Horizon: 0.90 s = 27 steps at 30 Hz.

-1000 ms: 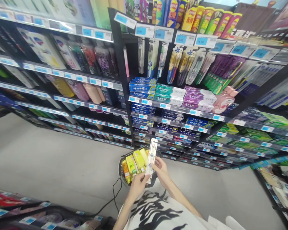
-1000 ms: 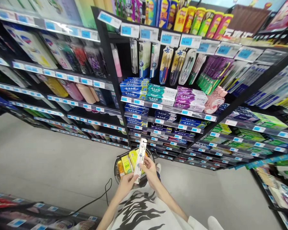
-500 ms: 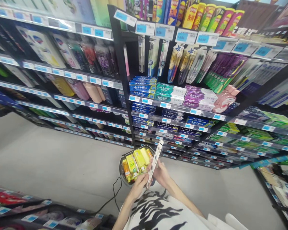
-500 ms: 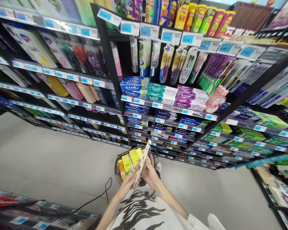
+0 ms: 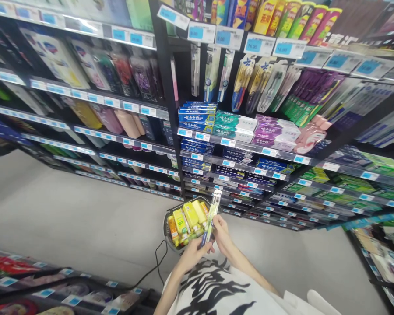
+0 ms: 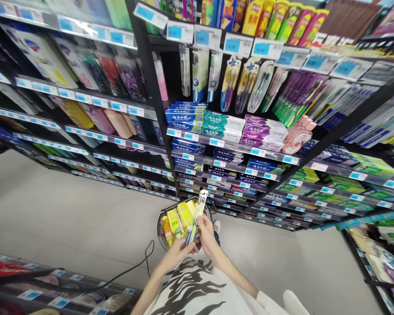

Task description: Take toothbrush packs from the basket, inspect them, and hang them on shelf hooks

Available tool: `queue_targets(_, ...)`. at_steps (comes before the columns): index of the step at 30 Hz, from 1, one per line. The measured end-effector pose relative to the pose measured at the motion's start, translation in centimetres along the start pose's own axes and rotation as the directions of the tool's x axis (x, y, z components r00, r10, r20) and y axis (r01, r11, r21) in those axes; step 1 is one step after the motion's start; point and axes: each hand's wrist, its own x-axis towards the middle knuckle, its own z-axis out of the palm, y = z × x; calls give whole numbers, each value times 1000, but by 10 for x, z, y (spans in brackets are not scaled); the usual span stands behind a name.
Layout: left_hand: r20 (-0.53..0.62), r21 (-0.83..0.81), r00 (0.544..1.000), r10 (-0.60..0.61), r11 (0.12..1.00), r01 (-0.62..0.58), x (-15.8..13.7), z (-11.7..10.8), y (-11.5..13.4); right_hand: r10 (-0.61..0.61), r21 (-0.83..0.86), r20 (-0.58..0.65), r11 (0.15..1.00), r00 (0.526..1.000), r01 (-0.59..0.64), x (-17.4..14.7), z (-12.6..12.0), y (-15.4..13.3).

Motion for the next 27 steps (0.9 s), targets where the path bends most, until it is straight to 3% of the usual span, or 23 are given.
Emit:
queue_targets(6, -24, 73, 1000, -2, 997, 3, 1, 1, -2, -85, -58, -64, 995, 994, 81, 5, -6, 5)
queue_targets(15, -44, 3, 999, -3, 1000, 3, -1, -3, 10, -105, -121, 13, 987, 994, 106, 4, -3, -1)
queue_targets(27, -67, -7, 998, 11, 1000, -12, 2, -3, -1, -150, -181, -65, 974, 987, 136, 5, -2, -2)
